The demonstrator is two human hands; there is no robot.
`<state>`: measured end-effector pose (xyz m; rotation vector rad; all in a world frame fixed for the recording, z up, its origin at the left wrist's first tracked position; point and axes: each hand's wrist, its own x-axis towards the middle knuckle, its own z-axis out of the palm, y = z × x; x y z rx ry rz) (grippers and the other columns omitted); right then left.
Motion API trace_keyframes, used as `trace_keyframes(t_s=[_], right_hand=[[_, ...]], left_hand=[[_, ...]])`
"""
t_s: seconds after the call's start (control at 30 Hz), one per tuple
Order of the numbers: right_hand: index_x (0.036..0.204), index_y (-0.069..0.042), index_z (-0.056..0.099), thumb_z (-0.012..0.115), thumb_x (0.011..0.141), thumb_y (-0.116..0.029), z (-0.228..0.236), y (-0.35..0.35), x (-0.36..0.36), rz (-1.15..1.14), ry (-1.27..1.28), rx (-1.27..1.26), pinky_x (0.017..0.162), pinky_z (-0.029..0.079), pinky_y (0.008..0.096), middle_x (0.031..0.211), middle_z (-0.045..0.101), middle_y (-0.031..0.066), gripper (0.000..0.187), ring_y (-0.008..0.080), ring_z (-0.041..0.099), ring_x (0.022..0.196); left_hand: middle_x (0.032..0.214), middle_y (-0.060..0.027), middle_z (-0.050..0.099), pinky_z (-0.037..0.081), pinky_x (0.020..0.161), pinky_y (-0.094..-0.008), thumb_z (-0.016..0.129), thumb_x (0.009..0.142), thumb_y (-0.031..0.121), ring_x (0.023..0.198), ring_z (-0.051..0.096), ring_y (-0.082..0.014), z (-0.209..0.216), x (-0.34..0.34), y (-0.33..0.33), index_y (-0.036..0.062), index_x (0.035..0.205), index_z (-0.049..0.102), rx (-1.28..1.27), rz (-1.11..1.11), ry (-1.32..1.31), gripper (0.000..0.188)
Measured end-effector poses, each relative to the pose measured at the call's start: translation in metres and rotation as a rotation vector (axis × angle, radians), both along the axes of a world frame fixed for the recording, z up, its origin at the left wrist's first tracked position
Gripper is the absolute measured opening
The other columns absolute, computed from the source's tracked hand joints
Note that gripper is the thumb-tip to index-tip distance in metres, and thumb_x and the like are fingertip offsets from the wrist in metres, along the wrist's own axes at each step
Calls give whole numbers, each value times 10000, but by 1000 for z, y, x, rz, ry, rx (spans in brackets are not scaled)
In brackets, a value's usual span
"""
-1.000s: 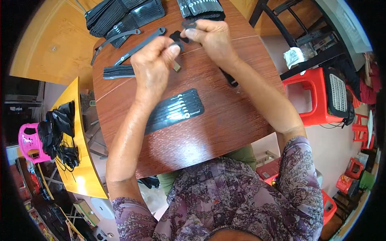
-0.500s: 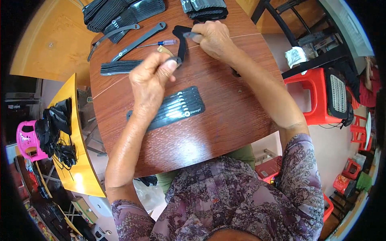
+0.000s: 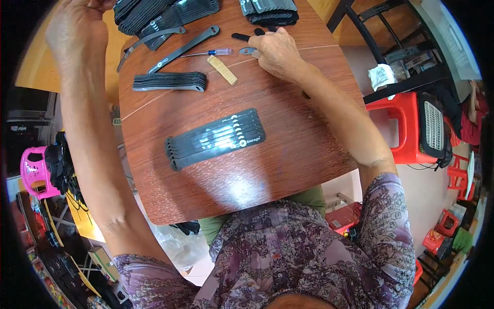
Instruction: Trimming and stacking flexible black plastic straps at an industrial workspace.
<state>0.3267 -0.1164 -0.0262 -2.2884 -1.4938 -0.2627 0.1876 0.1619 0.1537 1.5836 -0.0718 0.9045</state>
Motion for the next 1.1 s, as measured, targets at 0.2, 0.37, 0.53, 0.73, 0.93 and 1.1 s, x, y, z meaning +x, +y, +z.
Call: trace_keyframes(t_s=[0.2,0.37,0.53,0.73,0.93,1.1], right_hand=[[923,-78,664,675,771,-269,21,-14,-7,76,58,-121,808,386,431,868,653,106,245,296,574,899],[894,-117,698,725,701,-370,43,-24,-42,260,165,318,756,385,411,813,666,104,319,279,605,822],[881,-49,679,712,714,-307,87,-23,-113,442,728,726,584,438,357,761,651,109,309,270,595,651],[921,22,647,662,816,-53,118,-29,-135,889,699,375,659,496,211,782,671,69,130,92,623,729],[810,36,648,660,757,-279,70,-7,-198,670,928,355,490,415,301,632,593,144,320,158,551,528],[784,58,638,620,775,-197,87,-17,-201,421,1441,-212,508,438,339,603,589,162,255,180,516,501]], left_hand=[[788,-93,647,423,594,-236,575,905,157,584,552,-118,-26,-44,-86,-3,907,602,-21,143,150,162],[726,-115,636,431,500,-244,591,897,152,510,543,-142,-67,-98,-124,-2,896,570,-345,71,195,156],[741,-113,638,418,544,-280,583,903,154,554,537,-162,-95,-132,-154,12,893,565,-678,-218,65,144],[764,-128,641,459,553,-268,551,923,153,571,572,-163,-97,-163,-183,-11,908,562,-902,-46,44,165],[764,-155,643,506,523,-266,549,920,123,571,617,-193,-126,-196,-202,-29,949,546,-1028,61,18,154],[735,-168,651,452,463,-240,578,898,90,519,604,-176,-143,-232,-207,-41,929,566,-921,116,135,135]])
